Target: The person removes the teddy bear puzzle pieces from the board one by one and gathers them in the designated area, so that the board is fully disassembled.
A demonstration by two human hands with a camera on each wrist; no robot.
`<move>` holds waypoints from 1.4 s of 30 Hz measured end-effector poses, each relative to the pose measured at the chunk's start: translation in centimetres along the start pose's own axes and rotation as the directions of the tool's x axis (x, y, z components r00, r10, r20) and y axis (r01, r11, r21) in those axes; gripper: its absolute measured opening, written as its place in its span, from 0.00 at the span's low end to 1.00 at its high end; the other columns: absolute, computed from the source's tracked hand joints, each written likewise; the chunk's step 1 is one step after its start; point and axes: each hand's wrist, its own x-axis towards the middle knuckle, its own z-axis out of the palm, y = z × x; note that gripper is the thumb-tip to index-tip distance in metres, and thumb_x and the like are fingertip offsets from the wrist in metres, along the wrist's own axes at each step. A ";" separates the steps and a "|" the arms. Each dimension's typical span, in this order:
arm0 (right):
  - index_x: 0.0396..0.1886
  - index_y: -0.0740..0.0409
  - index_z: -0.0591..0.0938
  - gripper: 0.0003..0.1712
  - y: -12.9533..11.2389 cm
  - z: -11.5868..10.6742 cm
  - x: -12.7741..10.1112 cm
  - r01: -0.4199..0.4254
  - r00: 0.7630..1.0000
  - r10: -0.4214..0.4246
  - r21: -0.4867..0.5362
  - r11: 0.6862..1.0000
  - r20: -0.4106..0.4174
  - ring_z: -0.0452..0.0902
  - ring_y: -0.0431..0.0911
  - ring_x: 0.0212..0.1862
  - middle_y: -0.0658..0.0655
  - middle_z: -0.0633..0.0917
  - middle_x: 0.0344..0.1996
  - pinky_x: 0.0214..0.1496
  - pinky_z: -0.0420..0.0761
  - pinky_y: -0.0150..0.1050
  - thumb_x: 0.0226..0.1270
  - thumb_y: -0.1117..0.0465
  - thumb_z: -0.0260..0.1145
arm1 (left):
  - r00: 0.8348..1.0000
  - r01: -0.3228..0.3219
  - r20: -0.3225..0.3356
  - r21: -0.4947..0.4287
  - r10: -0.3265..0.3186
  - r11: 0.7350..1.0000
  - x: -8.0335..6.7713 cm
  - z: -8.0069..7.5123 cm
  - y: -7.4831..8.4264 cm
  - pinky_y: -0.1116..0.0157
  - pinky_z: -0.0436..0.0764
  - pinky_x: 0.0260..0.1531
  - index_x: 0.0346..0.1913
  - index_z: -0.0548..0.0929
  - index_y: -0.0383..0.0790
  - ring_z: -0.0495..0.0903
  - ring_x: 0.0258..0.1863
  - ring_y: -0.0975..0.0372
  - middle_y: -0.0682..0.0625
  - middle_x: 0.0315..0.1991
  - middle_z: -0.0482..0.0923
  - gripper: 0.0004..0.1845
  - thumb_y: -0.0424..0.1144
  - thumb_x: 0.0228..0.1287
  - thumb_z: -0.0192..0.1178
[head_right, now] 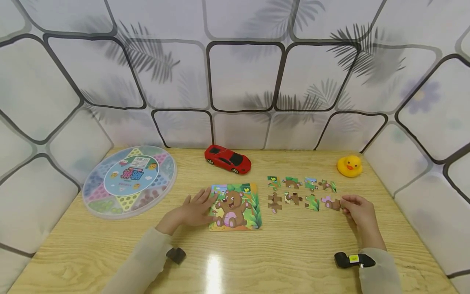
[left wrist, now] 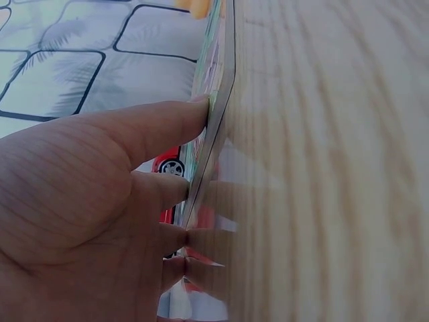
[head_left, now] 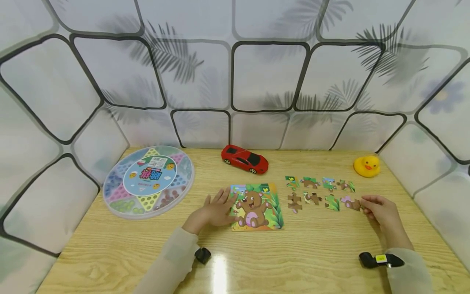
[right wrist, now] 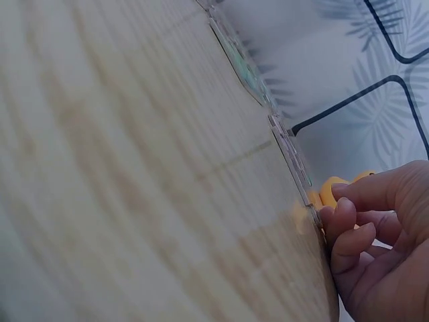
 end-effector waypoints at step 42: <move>0.44 0.54 0.80 0.09 -6.0 7.2 -2.5 0.285 0.944 -0.280 -0.006 0.958 0.174 0.75 0.38 0.28 0.44 0.81 0.30 0.33 0.79 0.31 0.68 0.56 0.62 | 1.000 0.005 0.005 -0.011 -0.004 1.000 0.2 0.3 -0.3 0.41 0.33 0.66 0.76 0.43 0.48 0.28 0.74 0.52 0.44 0.75 0.27 0.43 0.60 0.67 0.50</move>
